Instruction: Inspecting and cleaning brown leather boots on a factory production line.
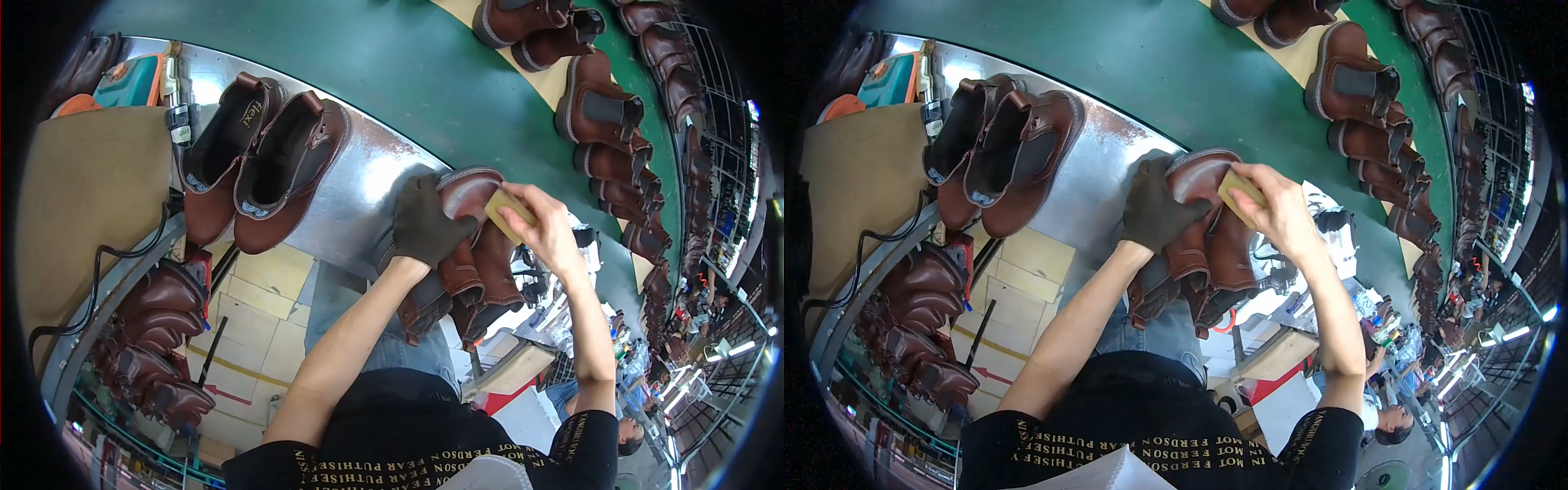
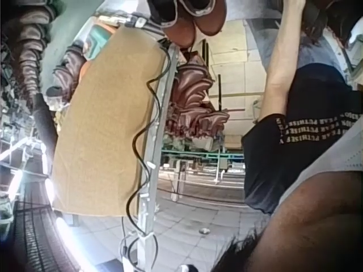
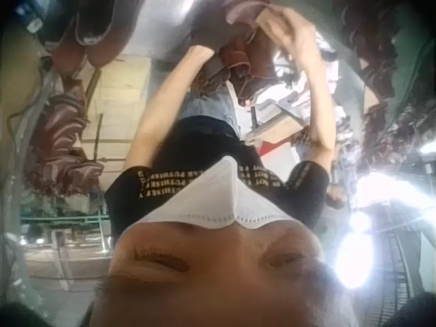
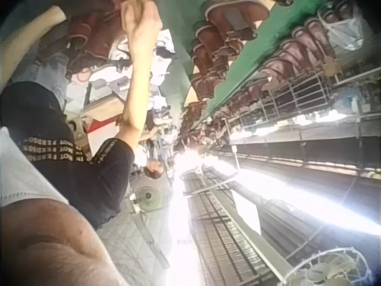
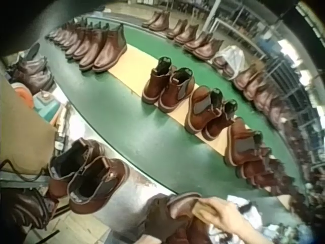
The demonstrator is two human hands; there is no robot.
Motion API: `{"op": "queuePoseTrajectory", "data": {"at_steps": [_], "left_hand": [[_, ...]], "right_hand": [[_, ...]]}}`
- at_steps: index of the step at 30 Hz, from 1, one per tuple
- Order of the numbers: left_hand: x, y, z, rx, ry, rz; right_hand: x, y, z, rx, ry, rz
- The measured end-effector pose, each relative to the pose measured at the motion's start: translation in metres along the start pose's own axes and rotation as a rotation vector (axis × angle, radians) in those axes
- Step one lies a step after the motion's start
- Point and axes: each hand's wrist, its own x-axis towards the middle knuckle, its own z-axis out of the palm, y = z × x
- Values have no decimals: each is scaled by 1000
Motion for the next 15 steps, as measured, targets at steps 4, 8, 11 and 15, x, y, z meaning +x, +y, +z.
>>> {"op": "queuePoseTrajectory", "data": {"at_steps": [4,8,11,15], "left_hand": [[4,-2,9,13,-76,4],[3,-2,7,-45,-83,38],[3,0,1,-8,-48,9],[4,0,5,55,-83,-3]], "right_hand": [[27,-8,25,77,189,-70],[21,7,29,32,89,-156],[0,9,13,-17,165,-145],[26,-7,34,30,233,-300]]}}
